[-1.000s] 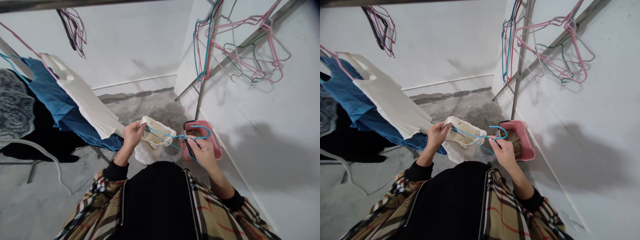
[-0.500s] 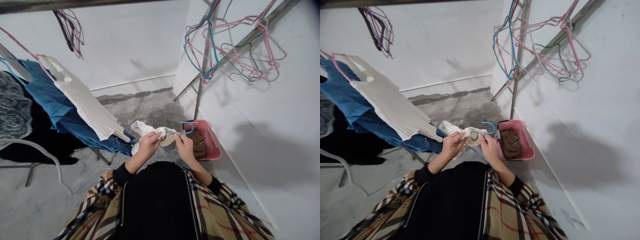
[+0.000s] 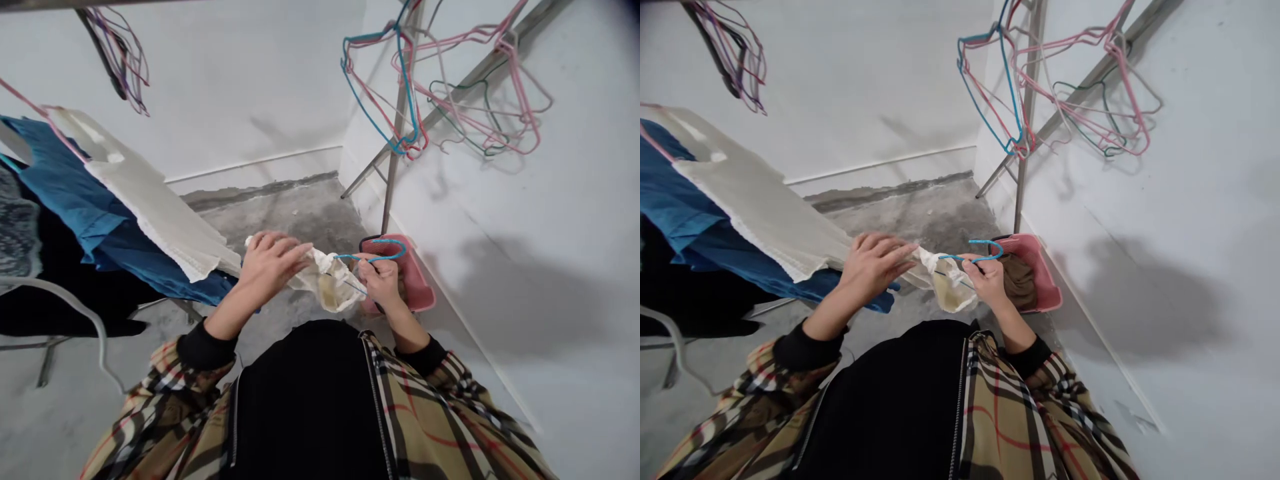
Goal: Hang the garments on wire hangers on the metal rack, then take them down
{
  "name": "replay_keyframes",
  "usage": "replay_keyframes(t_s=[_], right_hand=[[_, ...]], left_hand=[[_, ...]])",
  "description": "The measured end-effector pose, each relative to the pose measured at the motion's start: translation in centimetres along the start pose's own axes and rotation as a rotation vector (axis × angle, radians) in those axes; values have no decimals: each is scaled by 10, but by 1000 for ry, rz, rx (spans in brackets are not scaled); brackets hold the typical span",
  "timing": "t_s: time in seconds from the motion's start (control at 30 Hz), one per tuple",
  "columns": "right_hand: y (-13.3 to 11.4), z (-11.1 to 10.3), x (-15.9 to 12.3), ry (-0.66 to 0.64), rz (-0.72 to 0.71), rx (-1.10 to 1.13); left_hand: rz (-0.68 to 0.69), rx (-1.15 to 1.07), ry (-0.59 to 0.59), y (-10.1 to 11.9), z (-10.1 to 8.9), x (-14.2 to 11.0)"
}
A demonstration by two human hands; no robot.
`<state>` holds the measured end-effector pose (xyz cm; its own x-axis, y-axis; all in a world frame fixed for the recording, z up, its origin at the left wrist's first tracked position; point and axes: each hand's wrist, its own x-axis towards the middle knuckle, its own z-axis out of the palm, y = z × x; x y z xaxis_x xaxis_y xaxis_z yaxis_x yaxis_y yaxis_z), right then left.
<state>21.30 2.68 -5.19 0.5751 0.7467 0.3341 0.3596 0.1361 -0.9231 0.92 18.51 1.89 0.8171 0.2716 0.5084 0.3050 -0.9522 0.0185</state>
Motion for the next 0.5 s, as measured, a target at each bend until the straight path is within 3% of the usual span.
replay_keyframes(t_s=[0.07, 0.13, 0.3, 0.4, 0.5], right_hand=[[-7, -6, 7, -12, -21, -43], [-12, -11, 12, 31, -50, -82], [5, -20, -4, 367, -189, -171], [35, -18, -34, 519, -16, -162], [65, -5, -55, 431, 217, -85]], left_hand=[[57, -4, -125, -3, -5, 6], [72, 3, -175, -1, -7, 8], [-27, 68, -23, 4, -17, 3], [-122, 86, 80, -1, -25, 1], [-143, 93, 154, -6, -31, 1]])
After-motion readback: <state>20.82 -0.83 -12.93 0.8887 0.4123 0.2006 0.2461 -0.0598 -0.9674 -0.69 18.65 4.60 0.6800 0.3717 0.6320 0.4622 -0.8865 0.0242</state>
